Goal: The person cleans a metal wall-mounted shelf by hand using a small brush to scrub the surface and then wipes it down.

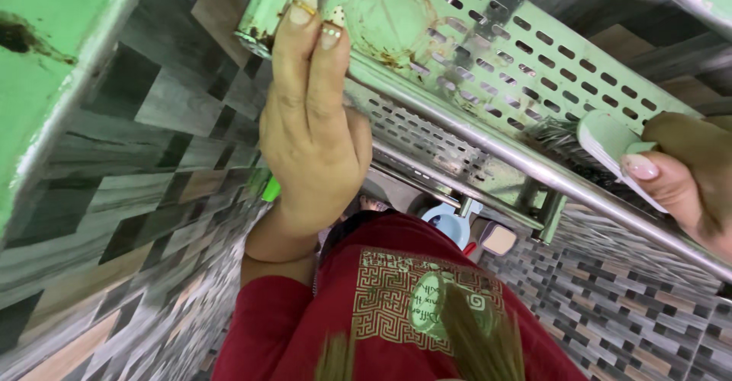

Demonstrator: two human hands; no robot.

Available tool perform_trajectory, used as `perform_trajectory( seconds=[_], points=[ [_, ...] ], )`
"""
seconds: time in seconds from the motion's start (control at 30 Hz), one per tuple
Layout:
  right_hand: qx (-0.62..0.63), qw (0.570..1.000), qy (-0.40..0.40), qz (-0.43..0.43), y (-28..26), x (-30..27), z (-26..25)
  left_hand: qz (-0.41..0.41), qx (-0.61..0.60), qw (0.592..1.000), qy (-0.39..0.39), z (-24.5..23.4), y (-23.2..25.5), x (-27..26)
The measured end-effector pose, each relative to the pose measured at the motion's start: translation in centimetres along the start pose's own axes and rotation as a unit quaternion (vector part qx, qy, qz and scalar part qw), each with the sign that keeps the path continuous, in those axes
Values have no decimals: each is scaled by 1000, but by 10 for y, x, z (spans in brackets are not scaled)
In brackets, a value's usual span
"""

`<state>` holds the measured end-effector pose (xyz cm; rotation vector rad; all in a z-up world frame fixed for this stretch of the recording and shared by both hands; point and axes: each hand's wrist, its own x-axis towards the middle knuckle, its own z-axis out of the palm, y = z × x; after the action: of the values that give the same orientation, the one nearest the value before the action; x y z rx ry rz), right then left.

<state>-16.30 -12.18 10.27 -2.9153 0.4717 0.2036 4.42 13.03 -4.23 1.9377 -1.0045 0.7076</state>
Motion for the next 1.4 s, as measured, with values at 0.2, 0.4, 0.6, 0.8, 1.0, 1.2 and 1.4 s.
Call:
perform_trajectory(
  seconds=[0.2, 0.4, 0.6, 0.8, 1.0, 1.2, 1.4],
  points=[
    [-22, 1000, 9, -19, -10, 11, 0, -4, -22, 1000, -2, 5, -2, -3],
    [-302, 944, -130, -37, -55, 44, -20, 1, -14, 1000, 2, 1, 0, 1],
    [-340, 933, -69, -95, -110, 73, -40, 10, -5, 1000, 0, 0, -2, 3],
    [-311, 940, 13, -143, -144, 104, -51, 18, -13, 1000, 12, 3, -9, 4],
    [-335, 916, 86, -202, -148, 141, -46, 30, -21, 999, -6, 3, -15, 7],
    [-323, 895, 163, -261, -132, 154, -54, 39, -21, 999, -16, 2, -18, 5],
    [-344, 911, 131, -187, -134, 150, -53, 33, -18, 999, -17, -2, -10, 7]
  ],
)
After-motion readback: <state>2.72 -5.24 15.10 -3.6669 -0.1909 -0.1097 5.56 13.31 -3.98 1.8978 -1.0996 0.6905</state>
